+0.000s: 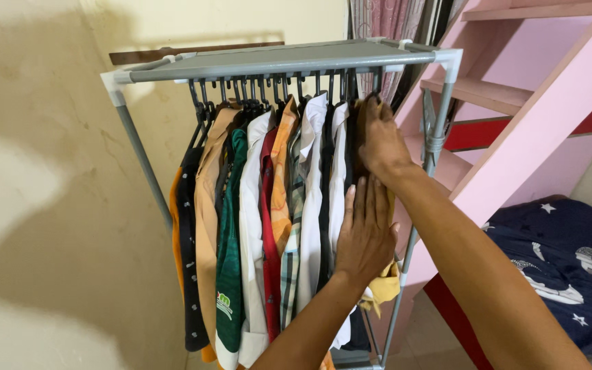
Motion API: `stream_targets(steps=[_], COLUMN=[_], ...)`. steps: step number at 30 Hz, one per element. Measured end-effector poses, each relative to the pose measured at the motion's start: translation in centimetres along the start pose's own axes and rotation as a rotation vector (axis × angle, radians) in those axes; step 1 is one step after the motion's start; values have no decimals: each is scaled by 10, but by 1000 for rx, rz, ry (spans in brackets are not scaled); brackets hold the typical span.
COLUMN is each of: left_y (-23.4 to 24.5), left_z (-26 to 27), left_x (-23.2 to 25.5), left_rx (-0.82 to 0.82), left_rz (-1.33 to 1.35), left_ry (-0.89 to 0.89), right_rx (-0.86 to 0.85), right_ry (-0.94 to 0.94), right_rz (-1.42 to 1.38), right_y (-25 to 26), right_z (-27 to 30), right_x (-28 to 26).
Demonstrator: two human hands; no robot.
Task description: The person removes shirts and t-shirts from a metal clothes rack one by one and places them on a wooden table. The person handles each garment on a hanger, moving it from the rack to the table surface.
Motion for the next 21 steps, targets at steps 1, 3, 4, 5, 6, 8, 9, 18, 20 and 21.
stream_targets(steps=[1, 3, 4, 5, 6, 8, 9, 18, 20, 21], left_y=[-1, -1, -1, -2, -1, 0, 1, 13, 18, 21], left_z=[1, 1, 1, 1, 2, 3, 4, 21, 23, 23], left_x=[-3, -4, -6, -6, -7, -7, -7, -26, -29, -29], left_rx=[-2, -2, -4, -5, -8, 14, 26, 154, 139, 134], left_rz=[28, 90, 113, 136, 157, 130, 118, 505, 501, 500], left_ry=[2, 6, 10, 13, 16, 3, -5, -61, -77, -85], right_rx=[14, 46, 72, 98, 124, 75, 52, -1, 34, 53], right_ry=[34, 101, 134, 166, 199, 103, 55, -20, 62, 103], right_rz=[-24, -66, -70, -74, -80, -91, -97, -59, -19, 3], right_y=[0, 4, 6, 8, 10, 9, 11, 30, 32, 34], right_z=[1, 3, 6, 9, 13, 22, 27, 70, 77, 80], right_x=[-1, -5, -7, -11, -16, -22, -26, -41, -38, -36])
Point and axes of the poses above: each hand's wrist, its own z-axis away from the middle knuckle, its own y-axis out of the back of the hand, x = y × z, the point moved 4 cm from there along -z, towards the middle knuckle, and after that the axes turned 15 degrees about -z, right-handed, at the moved point
